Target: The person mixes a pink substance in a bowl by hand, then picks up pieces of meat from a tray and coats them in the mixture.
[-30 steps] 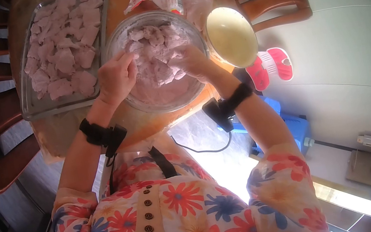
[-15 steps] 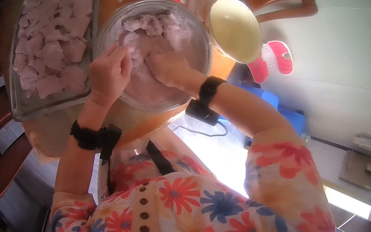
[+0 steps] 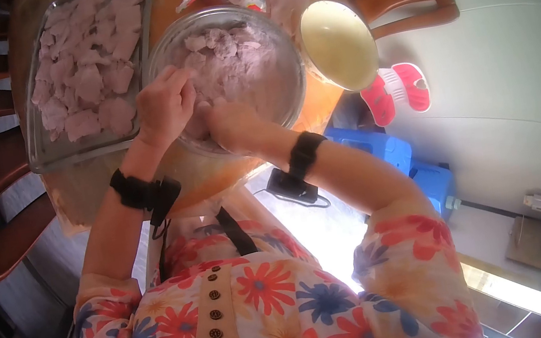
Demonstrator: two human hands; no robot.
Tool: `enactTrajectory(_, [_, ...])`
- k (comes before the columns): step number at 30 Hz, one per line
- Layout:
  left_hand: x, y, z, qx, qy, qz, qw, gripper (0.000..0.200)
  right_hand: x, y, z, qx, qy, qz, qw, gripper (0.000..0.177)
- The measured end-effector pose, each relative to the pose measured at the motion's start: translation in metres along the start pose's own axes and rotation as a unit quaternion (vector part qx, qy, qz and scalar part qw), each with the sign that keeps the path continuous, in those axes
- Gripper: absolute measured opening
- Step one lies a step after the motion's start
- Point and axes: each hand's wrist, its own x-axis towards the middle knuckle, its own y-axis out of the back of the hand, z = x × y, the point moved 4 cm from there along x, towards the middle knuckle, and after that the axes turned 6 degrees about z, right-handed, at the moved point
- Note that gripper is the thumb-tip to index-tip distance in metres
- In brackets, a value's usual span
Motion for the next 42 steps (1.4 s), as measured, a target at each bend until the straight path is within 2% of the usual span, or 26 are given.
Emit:
enactTrajectory(2, [0.000,-0.001,0.001,0.005,-0.007,-0.004,1.000,0.013,0.005,-0.003,0.010,0.019,-0.015,-0.027,0.999,0.028])
enactTrajectory(4, [0.000,0.000,0.001,0.003,-0.001,0.001,1.000,0.012,0.009,0.009,0.023,0.175,-0.017,-0.078,0.981,0.028])
enactTrajectory(5, [-0.001,0.000,0.001,0.003,0.003,0.002,1.000,0.012,0.012,0.017,0.030,0.174,-0.016,-0.082,0.981,0.028])
enactTrajectory(8, [0.000,0.001,0.003,0.002,-0.009,0.013,1.000,0.012,0.021,0.041,0.050,0.198,-0.059,-0.025,0.978,0.028])
enactTrajectory(10, [0.000,0.001,0.002,0.017,-0.004,-0.004,1.000,0.012,0.029,0.049,0.054,0.090,0.049,0.078,0.992,0.029])
enactTrajectory(11, [0.000,0.001,0.001,0.018,-0.001,-0.005,1.000,0.012,0.034,0.045,0.057,0.091,0.049,0.076,0.992,0.029])
enactTrajectory(13, [0.002,0.002,0.003,0.010,-0.005,0.002,1.000,0.013,0.044,0.027,0.066,-0.008,-0.021,-0.017,1.000,0.018])
enactTrajectory(14, [0.002,0.001,0.003,0.009,-0.002,0.000,1.000,0.013,0.047,0.020,0.068,-0.007,-0.022,-0.021,1.000,0.018])
enactTrajectory(16, [0.001,0.002,0.002,-0.015,0.002,0.012,1.000,0.013,0.053,0.005,0.056,-0.098,0.086,-0.039,0.991,0.022])
enactTrajectory(17, [-0.002,0.001,0.001,-0.020,0.011,0.002,1.000,0.013,0.051,-0.003,0.056,-0.092,0.079,-0.051,0.991,0.022])
enactTrajectory(19, [0.001,0.002,0.003,-0.037,0.003,0.029,0.999,0.012,0.055,0.022,0.039,0.021,-0.090,-0.024,0.995,0.025])
enactTrajectory(23, [0.000,0.002,0.005,-0.009,-0.016,0.026,0.999,0.013,0.058,0.023,0.045,0.018,-0.062,-0.002,0.998,0.026])
enactTrajectory(25, [0.001,0.002,0.005,0.009,-0.009,0.004,1.000,0.014,0.062,0.017,0.056,-0.023,-0.022,-0.073,0.997,0.031])
enactTrajectory(26, [0.003,0.001,0.004,0.010,-0.013,0.005,1.000,0.014,0.054,0.013,0.060,-0.023,-0.022,-0.069,0.997,0.031])
enactTrajectory(27, [0.003,0.001,0.004,0.015,-0.013,0.005,1.000,0.013,0.039,0.019,0.050,0.006,0.108,0.086,0.990,0.024])
enactTrajectory(28, [0.000,0.000,0.004,0.019,-0.007,0.004,1.000,0.013,0.023,0.023,0.041,0.038,0.231,0.231,0.944,0.027])
enactTrajectory(29, [-0.002,-0.001,0.002,0.018,0.001,0.000,1.000,0.013,0.021,0.015,0.042,0.041,0.229,0.223,0.947,0.027])
enactTrajectory(31, [-0.001,0.000,0.003,0.009,-0.003,0.009,1.000,0.011,0.023,0.003,0.046,-0.088,0.116,0.202,0.968,0.029])
enactTrajectory(32, [-0.001,0.001,0.003,0.008,-0.006,0.012,1.000,0.011,0.023,0.005,0.045,-0.091,0.117,0.205,0.967,0.029])
enactTrajectory(34, [0.000,0.000,0.003,0.014,-0.011,0.014,1.000,0.010,0.028,0.009,0.049,-0.057,0.019,0.060,0.996,0.033])
enactTrajectory(38, [-0.003,0.000,0.000,0.031,-0.020,0.009,0.999,0.011,0.027,0.034,0.055,-0.011,0.050,0.034,0.998,0.030])
enactTrajectory(40, [-0.001,-0.002,0.002,0.024,-0.006,0.004,1.000,0.011,0.029,0.045,0.070,-0.013,-0.002,0.066,0.998,0.030])
enactTrajectory(42, [0.001,-0.002,0.003,0.030,-0.008,0.003,1.000,0.011,0.031,0.038,0.070,-0.018,-0.037,0.049,0.998,0.033])
